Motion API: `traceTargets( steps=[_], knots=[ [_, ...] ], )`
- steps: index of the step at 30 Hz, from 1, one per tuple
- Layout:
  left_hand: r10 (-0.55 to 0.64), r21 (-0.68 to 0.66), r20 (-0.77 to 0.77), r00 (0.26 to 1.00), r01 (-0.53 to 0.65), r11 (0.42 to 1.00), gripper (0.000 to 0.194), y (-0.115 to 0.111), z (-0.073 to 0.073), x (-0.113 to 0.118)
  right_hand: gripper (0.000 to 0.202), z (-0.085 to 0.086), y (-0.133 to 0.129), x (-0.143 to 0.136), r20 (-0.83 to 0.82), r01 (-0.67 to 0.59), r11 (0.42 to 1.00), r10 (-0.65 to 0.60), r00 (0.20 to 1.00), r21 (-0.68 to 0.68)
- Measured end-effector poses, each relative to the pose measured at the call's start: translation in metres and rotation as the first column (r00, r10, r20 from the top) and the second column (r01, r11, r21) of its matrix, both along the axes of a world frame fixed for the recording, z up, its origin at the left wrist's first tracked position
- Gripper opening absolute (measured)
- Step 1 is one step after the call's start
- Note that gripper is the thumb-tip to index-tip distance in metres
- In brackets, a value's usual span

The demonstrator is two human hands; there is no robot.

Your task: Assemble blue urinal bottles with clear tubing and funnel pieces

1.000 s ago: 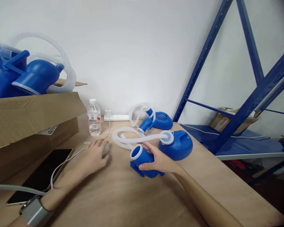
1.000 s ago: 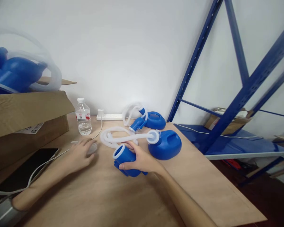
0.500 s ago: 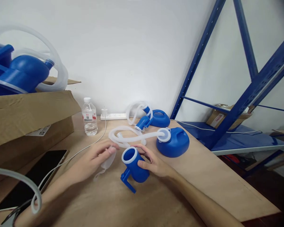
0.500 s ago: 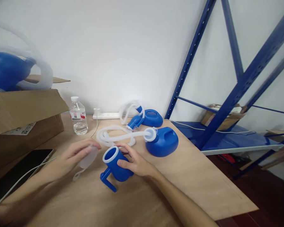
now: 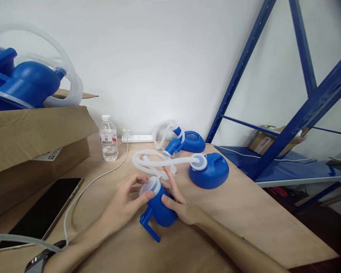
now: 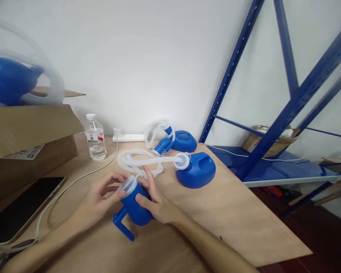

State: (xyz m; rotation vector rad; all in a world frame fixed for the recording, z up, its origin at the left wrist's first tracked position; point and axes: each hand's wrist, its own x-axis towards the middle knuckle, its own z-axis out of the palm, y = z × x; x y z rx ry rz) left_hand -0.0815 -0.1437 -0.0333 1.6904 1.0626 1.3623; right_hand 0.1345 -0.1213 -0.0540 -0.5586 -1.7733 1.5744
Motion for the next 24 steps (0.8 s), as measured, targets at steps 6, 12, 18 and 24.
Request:
traceTargets(
  steps=[6, 12, 18, 24],
  knots=[
    [-0.035, 0.142, -0.226, 0.973, 0.068, 0.988, 0.031, -0.002, -0.005, 0.001, 0.089, -0.013, -0.001, -0.002, 0.034, 0.104, 0.988, -0.108, 0.994, 0.116],
    [-0.076, 0.335, -0.309, 0.948, 0.183, 0.924, 0.042, -0.006, -0.018, -0.002, 0.09, -0.013, -0.001, -0.008, -0.079, 0.174, 0.981, -0.181, 0.98, -0.087],
    [-0.087, 0.472, -0.292, 0.952, 0.223, 0.853, 0.073, -0.005, -0.02, 0.004, 0.07, -0.012, 0.0, -0.014, -0.21, 0.166, 0.958, -0.217, 0.953, -0.235],
    [-0.005, 0.569, -0.34, 0.94, 0.21, 0.795, 0.067, -0.006, -0.012, 0.006, 0.07, -0.004, -0.007, -0.016, -0.19, 0.187, 0.941, -0.246, 0.951, -0.282]
  ],
)
